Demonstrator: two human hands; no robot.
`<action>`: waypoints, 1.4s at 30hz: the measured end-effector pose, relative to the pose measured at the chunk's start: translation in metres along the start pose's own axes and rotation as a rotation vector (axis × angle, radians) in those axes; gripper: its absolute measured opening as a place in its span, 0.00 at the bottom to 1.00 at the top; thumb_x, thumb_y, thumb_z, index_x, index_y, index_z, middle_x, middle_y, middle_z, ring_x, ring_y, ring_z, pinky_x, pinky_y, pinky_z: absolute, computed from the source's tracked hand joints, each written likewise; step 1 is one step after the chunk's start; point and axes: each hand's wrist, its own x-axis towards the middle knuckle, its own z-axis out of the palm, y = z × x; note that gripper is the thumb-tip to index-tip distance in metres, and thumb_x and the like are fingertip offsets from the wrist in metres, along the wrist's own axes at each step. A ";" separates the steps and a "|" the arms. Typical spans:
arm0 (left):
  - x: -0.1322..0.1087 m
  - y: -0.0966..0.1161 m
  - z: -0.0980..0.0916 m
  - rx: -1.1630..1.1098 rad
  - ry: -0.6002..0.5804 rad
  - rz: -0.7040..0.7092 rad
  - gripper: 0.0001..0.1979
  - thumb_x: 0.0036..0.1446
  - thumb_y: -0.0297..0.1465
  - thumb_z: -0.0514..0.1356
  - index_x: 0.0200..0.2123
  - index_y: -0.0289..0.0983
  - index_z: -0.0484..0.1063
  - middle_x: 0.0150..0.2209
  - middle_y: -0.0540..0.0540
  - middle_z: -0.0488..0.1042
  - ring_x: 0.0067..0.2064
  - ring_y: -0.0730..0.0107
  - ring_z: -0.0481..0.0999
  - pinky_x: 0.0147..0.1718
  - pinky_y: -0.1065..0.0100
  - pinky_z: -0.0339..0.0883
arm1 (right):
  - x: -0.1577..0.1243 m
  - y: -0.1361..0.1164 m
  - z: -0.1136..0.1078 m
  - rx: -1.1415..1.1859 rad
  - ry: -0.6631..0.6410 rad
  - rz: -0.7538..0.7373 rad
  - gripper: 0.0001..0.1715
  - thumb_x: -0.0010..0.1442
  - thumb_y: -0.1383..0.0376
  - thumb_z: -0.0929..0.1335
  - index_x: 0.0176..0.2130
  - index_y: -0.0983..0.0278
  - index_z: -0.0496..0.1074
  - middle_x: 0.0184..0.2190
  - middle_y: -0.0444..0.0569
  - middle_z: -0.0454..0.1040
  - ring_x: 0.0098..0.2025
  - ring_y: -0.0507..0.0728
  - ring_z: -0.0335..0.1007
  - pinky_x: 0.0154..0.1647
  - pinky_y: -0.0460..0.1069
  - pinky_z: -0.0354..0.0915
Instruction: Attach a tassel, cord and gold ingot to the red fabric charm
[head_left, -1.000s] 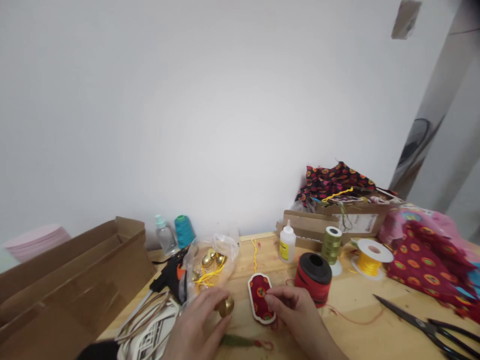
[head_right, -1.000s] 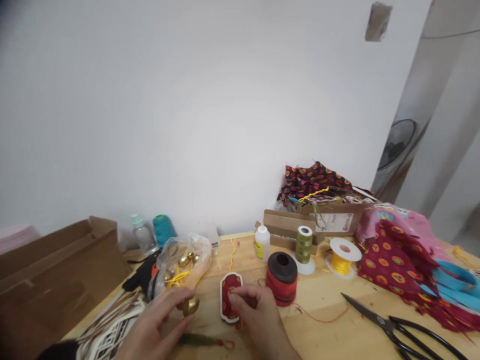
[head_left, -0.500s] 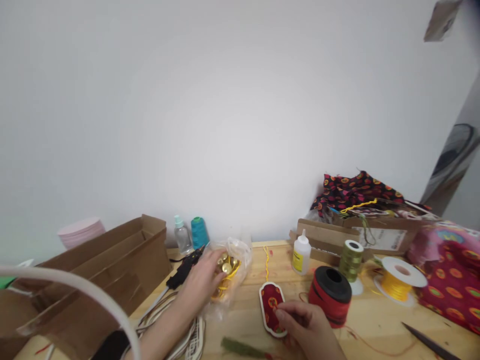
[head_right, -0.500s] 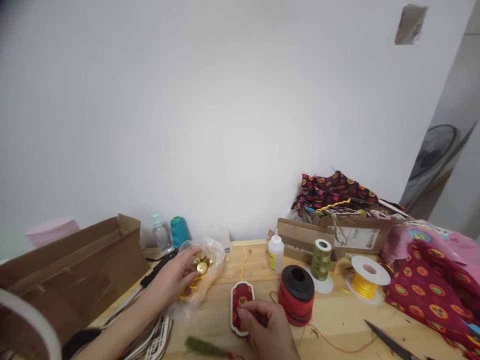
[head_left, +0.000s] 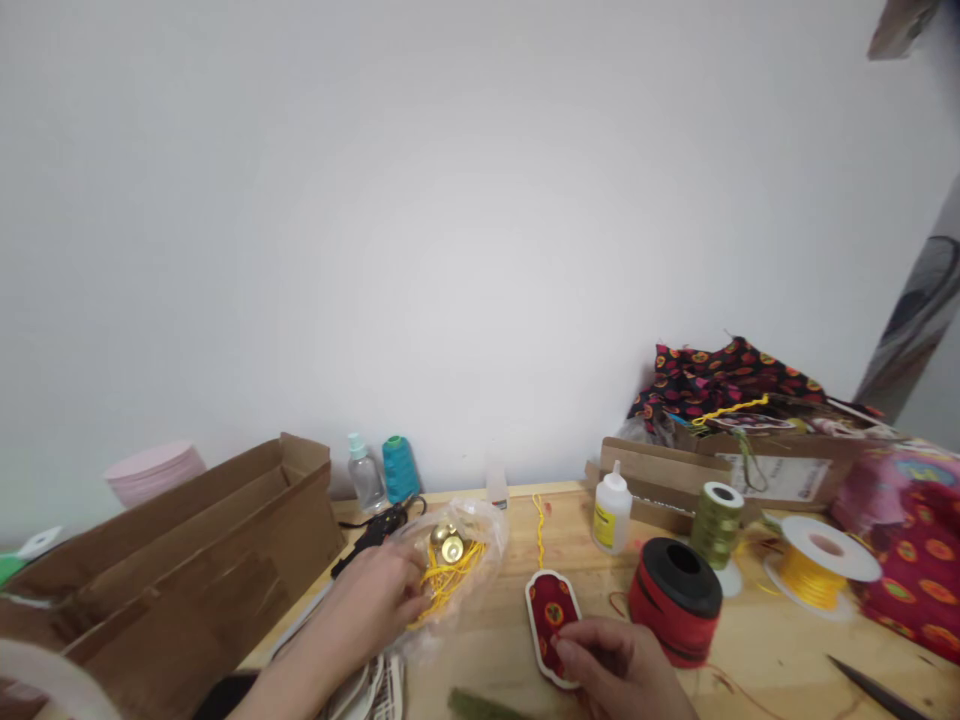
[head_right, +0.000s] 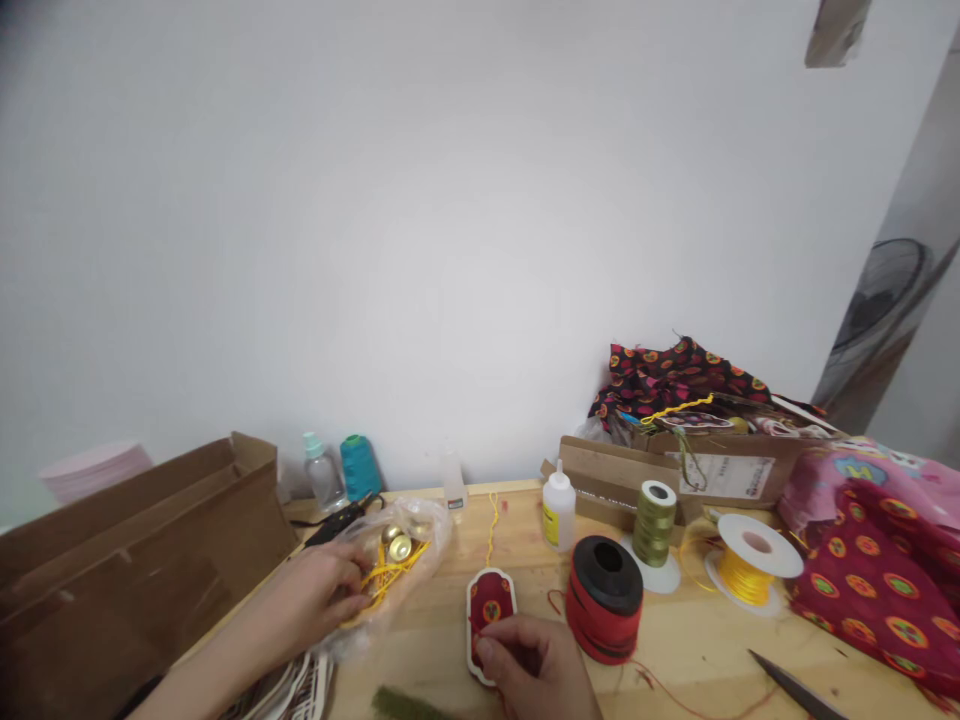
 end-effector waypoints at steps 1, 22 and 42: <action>0.000 0.000 -0.001 0.012 -0.011 0.004 0.08 0.43 0.29 0.56 0.15 0.40 0.69 0.27 0.50 0.74 0.32 0.68 0.71 0.33 0.73 0.59 | 0.000 0.000 0.000 -0.006 0.004 0.002 0.21 0.38 0.49 0.70 0.22 0.65 0.74 0.17 0.46 0.71 0.20 0.51 0.62 0.21 0.44 0.58; 0.016 0.001 -0.007 0.166 -0.070 0.021 0.15 0.43 0.22 0.51 0.30 0.42 0.72 0.34 0.48 0.74 0.38 0.64 0.70 0.37 0.68 0.59 | 0.000 0.000 0.001 0.068 -0.024 0.007 0.19 0.38 0.52 0.71 0.21 0.67 0.74 0.14 0.44 0.68 0.18 0.48 0.57 0.19 0.43 0.53; 0.023 -0.008 0.001 0.197 -0.054 -0.045 0.09 0.43 0.25 0.51 0.24 0.40 0.69 0.25 0.51 0.74 0.28 0.70 0.71 0.24 0.74 0.56 | 0.000 -0.003 0.000 0.062 -0.054 -0.019 0.14 0.40 0.55 0.71 0.19 0.65 0.74 0.14 0.42 0.65 0.17 0.47 0.53 0.19 0.42 0.51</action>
